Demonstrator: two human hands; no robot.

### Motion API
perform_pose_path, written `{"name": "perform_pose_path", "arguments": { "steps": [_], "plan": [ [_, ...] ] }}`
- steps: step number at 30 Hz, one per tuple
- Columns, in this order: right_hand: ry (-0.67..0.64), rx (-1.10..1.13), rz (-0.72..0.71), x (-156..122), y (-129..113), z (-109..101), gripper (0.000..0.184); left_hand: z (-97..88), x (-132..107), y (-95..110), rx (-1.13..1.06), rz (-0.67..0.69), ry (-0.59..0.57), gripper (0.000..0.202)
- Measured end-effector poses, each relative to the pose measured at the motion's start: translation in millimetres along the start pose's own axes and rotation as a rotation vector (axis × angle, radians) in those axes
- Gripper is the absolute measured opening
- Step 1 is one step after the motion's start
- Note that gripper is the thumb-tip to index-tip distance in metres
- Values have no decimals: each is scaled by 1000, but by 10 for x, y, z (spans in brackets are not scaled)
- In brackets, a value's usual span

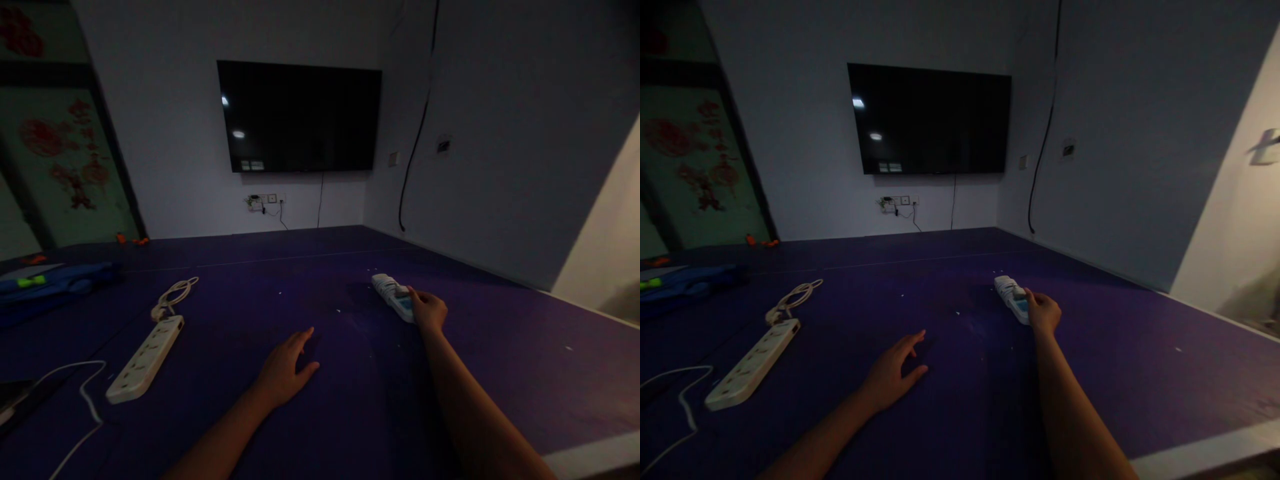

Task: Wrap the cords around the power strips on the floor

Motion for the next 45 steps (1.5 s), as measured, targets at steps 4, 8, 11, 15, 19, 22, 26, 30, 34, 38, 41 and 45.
{"name": "perform_pose_path", "arguments": {
  "steps": [4, 8, 11, 15, 19, 22, 26, 30, 34, 38, 41, 45],
  "plan": [
    [34, -3, 27, -9, 22, -23, 55, -3, 1, 0, -10, -5, -1, 60],
    [60, 26, 50, -18, 48, -45, 68, 5, 6, -3, -27, -10, -4, 61],
    [64, 57, 85, -40, 55, -56, 72, 7, 8, -2, -26, -15, -6, 61],
    [157, 91, 219, -99, 152, -144, 68, 8, 12, 4, -23, -9, -8, 60],
    [274, 111, 335, -132, 333, -244, 69, 13, 12, 2, -23, -15, -17, 60],
    [345, 123, 389, -136, 480, -302, 67, 3, 8, 12, -19, -12, -14, 60],
    [409, 110, 401, -138, 567, -348, 55, -8, 10, 11, -16, -22, -15, 59],
    [470, 67, 397, -169, 548, -383, 51, -8, 15, 15, -13, -22, -14, 59],
    [487, 15, 389, -201, 483, -409, 48, -3, 8, 20, -6, -18, -12, 59],
    [490, -89, 310, -245, 254, -465, 46, 2, 9, 18, -2, -19, -21, 60],
    [410, -241, 40, -260, -168, -406, 43, 1, 15, 16, 3, -23, -25, 59],
    [186, -379, -279, -369, -603, -120, 35, -2, 19, 25, -5, -20, -22, 58]
  ]
}}
Point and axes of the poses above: each hand's wrist, its own x-axis towards the middle knuckle, its own z-axis out of the palm, y = z × x, the point moved 9 cm from there along x, towards the middle knuckle, and after that the axes turned 9 degrees about -y, right-handed, at the moved point
